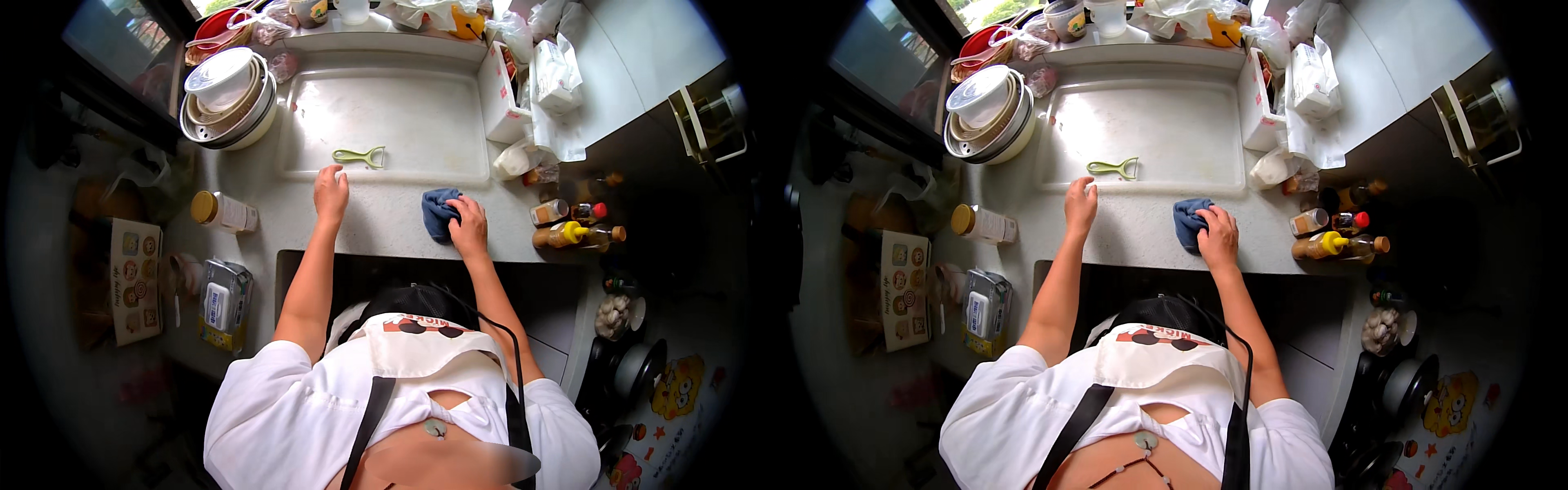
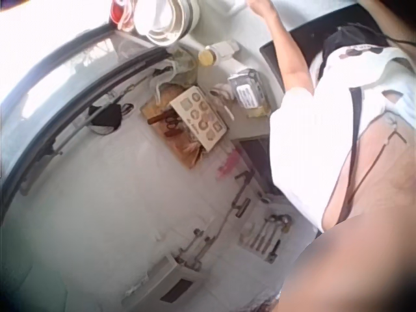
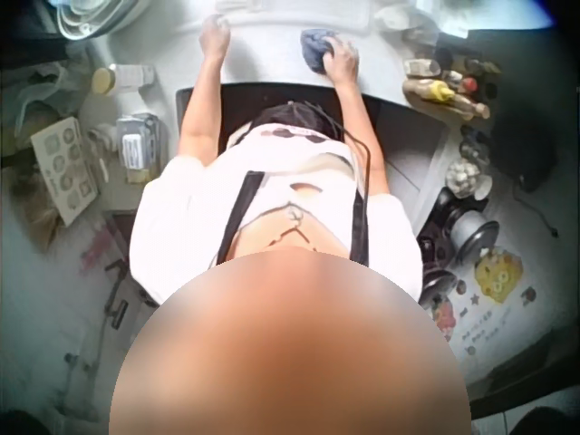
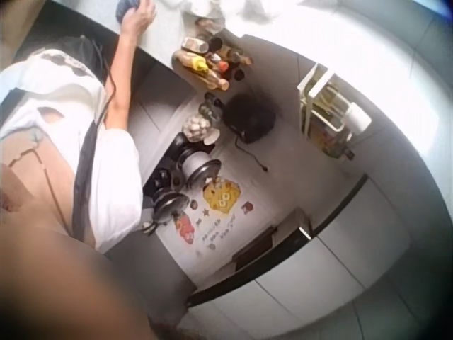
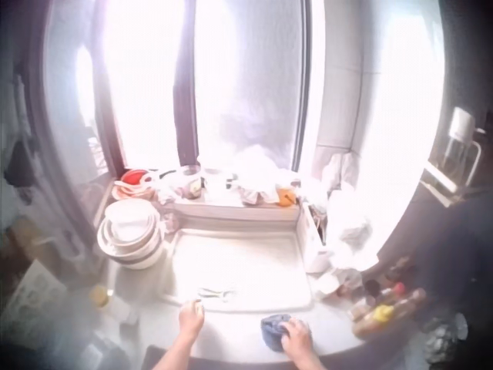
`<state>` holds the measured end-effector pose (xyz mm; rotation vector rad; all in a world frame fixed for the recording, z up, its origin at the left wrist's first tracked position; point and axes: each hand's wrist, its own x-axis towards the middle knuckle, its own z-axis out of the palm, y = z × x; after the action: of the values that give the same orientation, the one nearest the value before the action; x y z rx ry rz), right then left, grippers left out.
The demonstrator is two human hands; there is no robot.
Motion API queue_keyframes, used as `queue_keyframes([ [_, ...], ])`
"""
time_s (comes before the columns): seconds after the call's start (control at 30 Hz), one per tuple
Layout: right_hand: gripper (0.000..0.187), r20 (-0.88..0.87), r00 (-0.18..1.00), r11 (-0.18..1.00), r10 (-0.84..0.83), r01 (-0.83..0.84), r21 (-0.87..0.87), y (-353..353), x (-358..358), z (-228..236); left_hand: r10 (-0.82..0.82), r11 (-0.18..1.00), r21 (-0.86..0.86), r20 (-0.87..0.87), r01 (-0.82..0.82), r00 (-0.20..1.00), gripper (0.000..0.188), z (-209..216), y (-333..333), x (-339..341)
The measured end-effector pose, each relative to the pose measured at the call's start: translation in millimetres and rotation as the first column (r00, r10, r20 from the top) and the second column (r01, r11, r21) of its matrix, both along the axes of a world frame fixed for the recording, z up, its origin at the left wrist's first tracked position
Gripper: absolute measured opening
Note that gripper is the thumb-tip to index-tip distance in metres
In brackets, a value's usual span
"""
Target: The person picks up a plastic tray from a counter, moves to a sink, and wipes both sides of the tray with a cloth under running water before wringing out the cloth.
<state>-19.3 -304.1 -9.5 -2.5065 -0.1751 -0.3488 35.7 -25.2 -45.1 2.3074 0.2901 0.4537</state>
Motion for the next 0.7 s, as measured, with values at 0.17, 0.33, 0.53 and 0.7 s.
queue_keyframes([
  [0.17, 0.031, 0.098, 0.995, 0.998, -0.013, 0.018, -0.052, 1, 0, 31, -0.028, 0.981, 0.19, 0.002, 0.027, 1.0, 0.022, -3, 10, 40],
  [0.33, 0.03, -0.002, 1.0, 0.999, -0.022, 0.022, 0.025, -6, -15, 21, -0.055, 0.934, 0.34, -0.17, 0.111, 0.984, 0.026, -3, 6, 65],
  [0.53, 0.027, -0.054, 0.998, 0.996, -0.038, 0.042, 0.08, -9, -24, 21, 0.02, 0.888, 0.44, -0.332, 0.136, 0.943, 0.028, -19, 14, 78],
  [0.7, 0.025, -0.053, 0.997, 0.987, -0.057, 0.065, 0.144, -9, -25, 23, -0.037, 0.915, 0.388, -0.19, 0.11, 0.981, 0.007, -4, 14, 69],
])
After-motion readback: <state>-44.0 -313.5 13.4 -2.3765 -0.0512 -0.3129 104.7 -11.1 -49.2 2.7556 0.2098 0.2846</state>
